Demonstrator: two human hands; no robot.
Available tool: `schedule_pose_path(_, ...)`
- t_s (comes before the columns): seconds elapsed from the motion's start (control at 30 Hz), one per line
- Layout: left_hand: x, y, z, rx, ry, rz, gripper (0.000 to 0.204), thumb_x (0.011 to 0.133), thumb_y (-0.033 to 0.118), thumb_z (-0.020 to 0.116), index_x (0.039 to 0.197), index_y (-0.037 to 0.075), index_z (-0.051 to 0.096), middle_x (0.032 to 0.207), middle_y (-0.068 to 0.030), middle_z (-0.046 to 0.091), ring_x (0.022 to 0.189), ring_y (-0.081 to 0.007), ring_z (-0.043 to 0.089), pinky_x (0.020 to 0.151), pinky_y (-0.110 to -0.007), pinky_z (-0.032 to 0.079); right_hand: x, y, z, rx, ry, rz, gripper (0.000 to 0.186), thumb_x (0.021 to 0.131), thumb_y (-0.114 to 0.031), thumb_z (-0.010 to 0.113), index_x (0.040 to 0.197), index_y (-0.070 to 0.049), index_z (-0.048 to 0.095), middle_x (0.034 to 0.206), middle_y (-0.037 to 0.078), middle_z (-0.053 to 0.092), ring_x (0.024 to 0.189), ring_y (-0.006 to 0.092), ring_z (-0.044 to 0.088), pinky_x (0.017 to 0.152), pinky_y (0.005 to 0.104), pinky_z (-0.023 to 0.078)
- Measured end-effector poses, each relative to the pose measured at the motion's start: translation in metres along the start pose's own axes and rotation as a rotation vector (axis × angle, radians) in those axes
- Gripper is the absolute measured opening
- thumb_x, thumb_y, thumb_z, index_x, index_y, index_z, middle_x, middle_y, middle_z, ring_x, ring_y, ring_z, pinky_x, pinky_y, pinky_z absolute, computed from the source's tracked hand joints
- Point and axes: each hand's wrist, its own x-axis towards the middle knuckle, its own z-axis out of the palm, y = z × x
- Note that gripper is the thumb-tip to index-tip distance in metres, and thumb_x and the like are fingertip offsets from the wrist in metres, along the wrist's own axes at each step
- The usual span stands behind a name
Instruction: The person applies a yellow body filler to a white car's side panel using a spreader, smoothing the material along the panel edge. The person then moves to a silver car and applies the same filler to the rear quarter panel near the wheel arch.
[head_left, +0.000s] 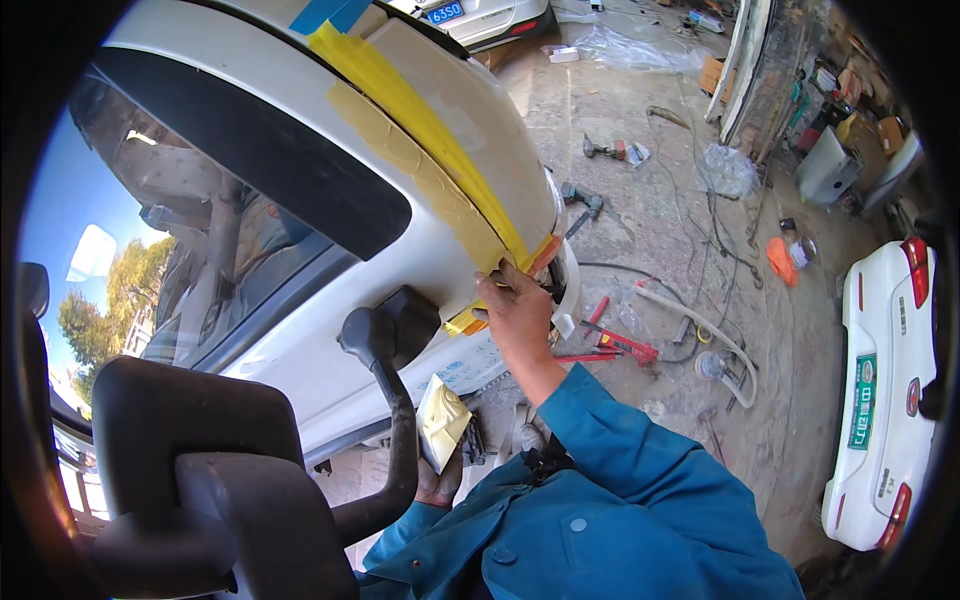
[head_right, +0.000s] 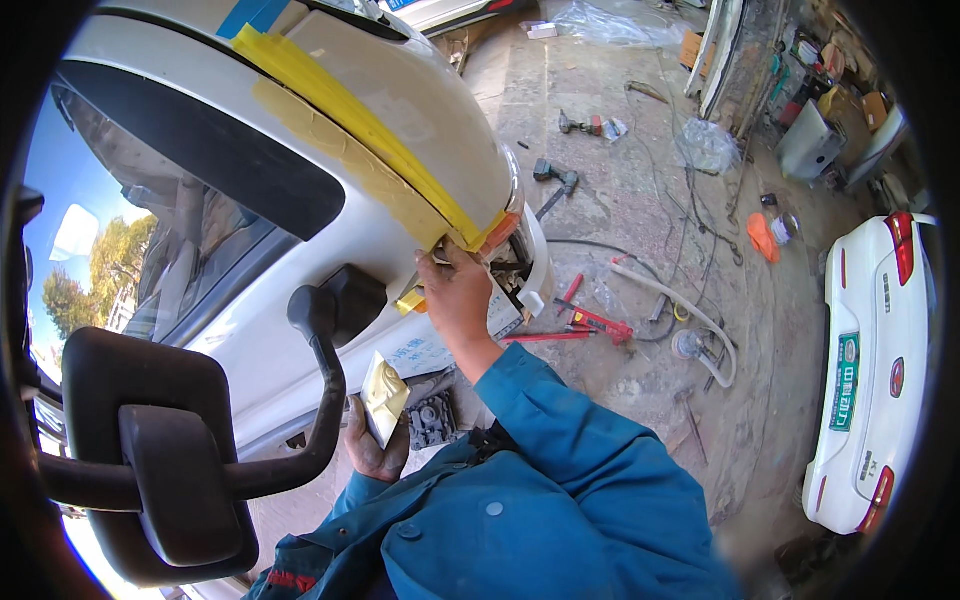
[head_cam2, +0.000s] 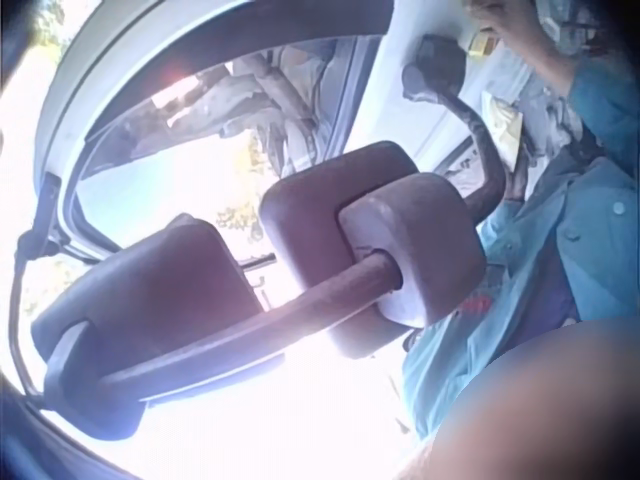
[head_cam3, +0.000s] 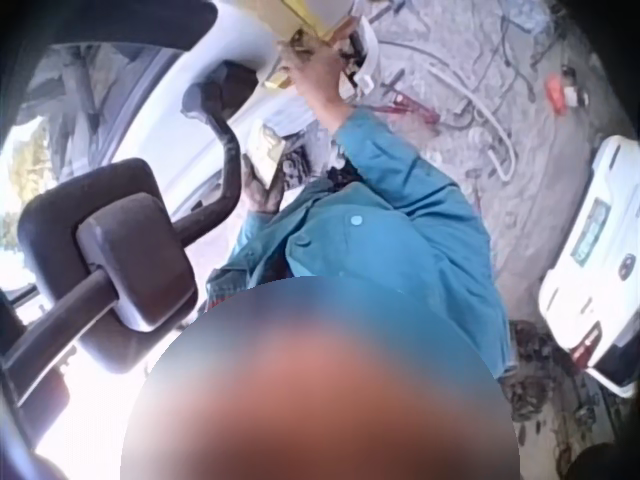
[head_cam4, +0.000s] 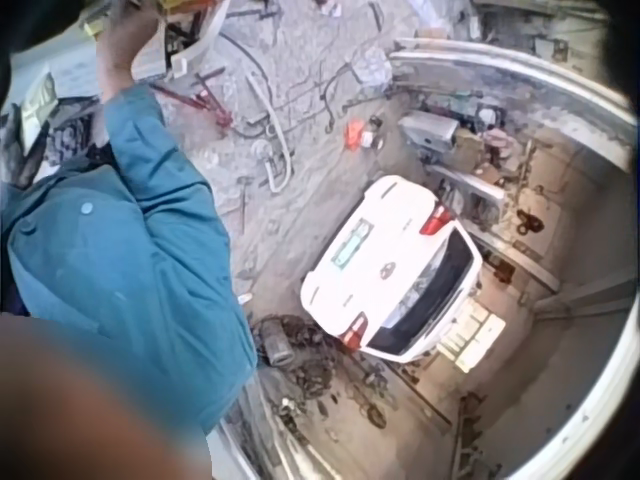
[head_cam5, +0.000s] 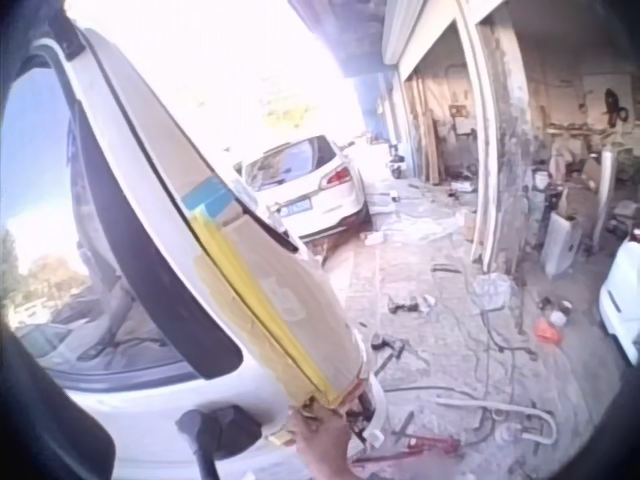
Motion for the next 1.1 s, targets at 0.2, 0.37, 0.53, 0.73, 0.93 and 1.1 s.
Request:
schedule_pose_path(0.2,0.005,-0.001,-0.004,-0.009,0.051,-0.002,0.053,0.111,0.046,0.058,0.140,0.001,0.060,0.129,-0.0112,0.074,0.115,-0.0267,0.073,0.099,-0.039,0.057,-0.012,-0.028,0.006,-0.219,0.015,-0.244,0.047,0.100,-0.014,0.075,0.138,0.010,0.066,0.115,0.021,0.071,0.087,0.0243,0.077,0.081,0.0343,0.060)
schedule_pose_path(0.37,0.004,0.001,-0.011,-0.009,0.086,-0.007,0.052,0.111,0.046,0.057,0.139,0.002,0.061,0.128,-0.0112,0.074,0.113,-0.0272,0.074,0.101,-0.040,0.057,-0.026,-0.032,-0.011,-0.306,-0.011,-0.310,0.039,0.100,-0.009,0.069,0.133,0.010,0.067,0.113,0.018,0.071,0.094,0.0301,0.076,0.084,0.0378,0.058)
schedule_pose_path(0.53,0.005,-0.004,-0.002,0.003,0.042,0.001,0.054,0.112,0.047,0.056,0.142,0.003,0.059,0.131,-0.0113,0.073,0.115,-0.0271,0.073,0.102,-0.041,0.056,-0.014,0.029,-0.034,0.165,0.075,0.081,0.032,0.102,-0.003,0.063,0.131,0.007,0.070,0.112,0.013,0.078,0.094,0.0167,0.071,0.085,0.0349,0.058)
schedule_pose_path(0.73,0.009,-0.005,-0.005,0.010,0.042,-0.035,0.056,0.111,0.049,0.055,0.145,0.004,0.057,0.134,-0.0108,0.072,0.119,-0.0270,0.071,0.103,-0.041,0.056,-0.007,0.023,-0.026,0.270,0.088,0.262,0.027,0.104,-0.005,0.062,0.128,0.007,0.069,0.112,0.011,0.075,0.093,0.0145,0.072,0.078,0.0325,0.064)
schedule_pose_path(0.93,0.011,-0.004,-0.021,-0.043,0.035,-0.045,0.058,0.110,0.050,0.057,0.147,0.005,0.056,0.137,-0.0114,0.071,0.122,-0.0281,0.071,0.109,-0.043,0.055,-0.004,0.009,-0.003,0.187,0.039,0.011,0.028,0.101,-0.009,0.067,0.122,0.010,0.071,0.108,0.014,0.076,0.089,0.0155,0.073,0.075,0.0315,0.062)
schedule_pose_path(1.1,0.014,-0.002,-0.032,-0.041,-0.012,0.005,0.057,0.108,0.046,0.064,0.146,0.004,0.057,0.137,-0.0121,0.071,0.124,-0.0286,0.070,0.111,-0.044,0.055,-0.011,-0.041,0.020,0.055,0.008,-0.153,0.032,0.098,-0.013,0.072,0.122,0.009,0.073,0.103,0.016,0.077,0.083,0.0218,0.074,0.081,0.0358,0.058)
